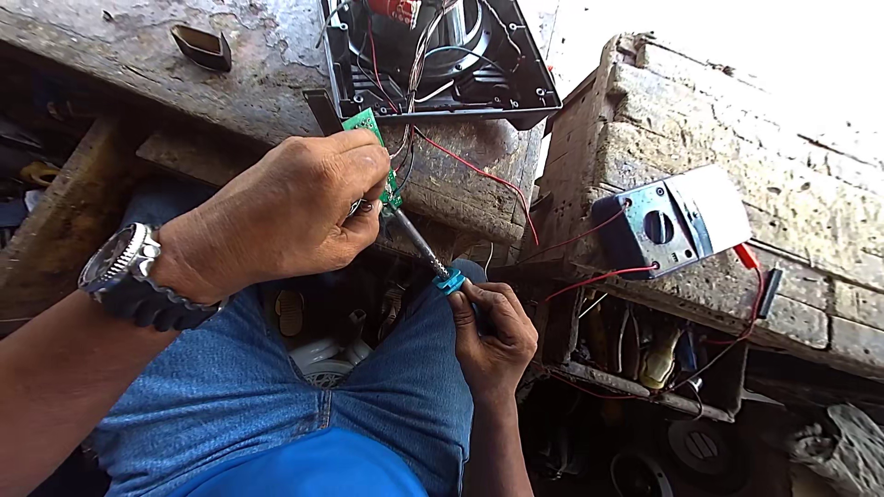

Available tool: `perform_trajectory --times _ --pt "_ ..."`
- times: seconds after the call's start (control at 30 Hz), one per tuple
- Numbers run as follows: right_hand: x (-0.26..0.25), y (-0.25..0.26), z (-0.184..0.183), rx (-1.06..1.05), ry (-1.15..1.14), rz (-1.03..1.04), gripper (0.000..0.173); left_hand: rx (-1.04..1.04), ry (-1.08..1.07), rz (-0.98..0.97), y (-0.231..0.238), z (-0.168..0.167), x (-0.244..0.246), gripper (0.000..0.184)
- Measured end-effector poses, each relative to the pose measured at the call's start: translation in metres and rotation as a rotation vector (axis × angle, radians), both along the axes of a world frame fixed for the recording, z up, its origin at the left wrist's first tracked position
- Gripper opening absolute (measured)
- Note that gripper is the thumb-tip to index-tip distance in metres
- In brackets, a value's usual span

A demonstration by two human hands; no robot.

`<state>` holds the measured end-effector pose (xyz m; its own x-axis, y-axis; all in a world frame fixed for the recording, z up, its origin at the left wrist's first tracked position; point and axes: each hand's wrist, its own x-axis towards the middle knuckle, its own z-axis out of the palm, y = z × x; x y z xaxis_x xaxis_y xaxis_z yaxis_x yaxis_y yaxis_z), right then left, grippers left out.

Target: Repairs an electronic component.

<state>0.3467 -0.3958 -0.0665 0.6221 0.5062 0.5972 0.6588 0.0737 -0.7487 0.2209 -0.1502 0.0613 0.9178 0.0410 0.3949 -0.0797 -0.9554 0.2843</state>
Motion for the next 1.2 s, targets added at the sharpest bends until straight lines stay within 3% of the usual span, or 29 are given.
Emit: perform_trajectory --times 0.2,0.47,0.63,0.7,0.77,0.83,0.93,1.1,1.2 --pt "0.006 -0.044 0.021 -0.049 -0.083 -0.234 0.011 -0.008 -0.002 -0.003 0.0 0.001 -0.001 0.009" --pt "0.029 -0.18 0.087 -0.244 -0.214 -0.622 0.016 0.003 0.022 0.002 -0.002 0.004 -0.006 0.016" --pt "0.075 -0.236 0.121 -0.1 -0.289 -0.852 0.023 -0.069 -0.003 0.031 0.014 -0.021 -0.008 0.022" --pt "0.106 -0.245 0.128 -0.358 -0.324 -0.934 0.031 -0.122 0.011 0.042 0.008 -0.017 -0.004 0.023" --pt "0.132 -0.247 0.133 -0.648 -0.179 -0.956 0.037 -0.141 0.028 0.046 0.001 -0.012 -0.002 0.024" --pt "0.139 -0.237 0.131 -0.659 -0.162 -0.987 0.037 -0.114 0.009 0.058 0.002 -0.014 0.001 0.025" --pt "0.108 -0.199 0.114 -0.496 -0.161 -0.802 0.034 -0.017 -0.006 0.061 0.008 -0.013 -0.007 0.023" --pt "0.017 -0.106 0.067 -0.139 0.122 -0.147 0.017 0.015 0.022 0.024 -0.006 0.007 -0.001 0.016" --pt "-0.008 -0.062 0.034 -0.036 0.21 -0.015 0.015 0.005 0.049 0.016 -0.004 0.008 0.0 0.012"
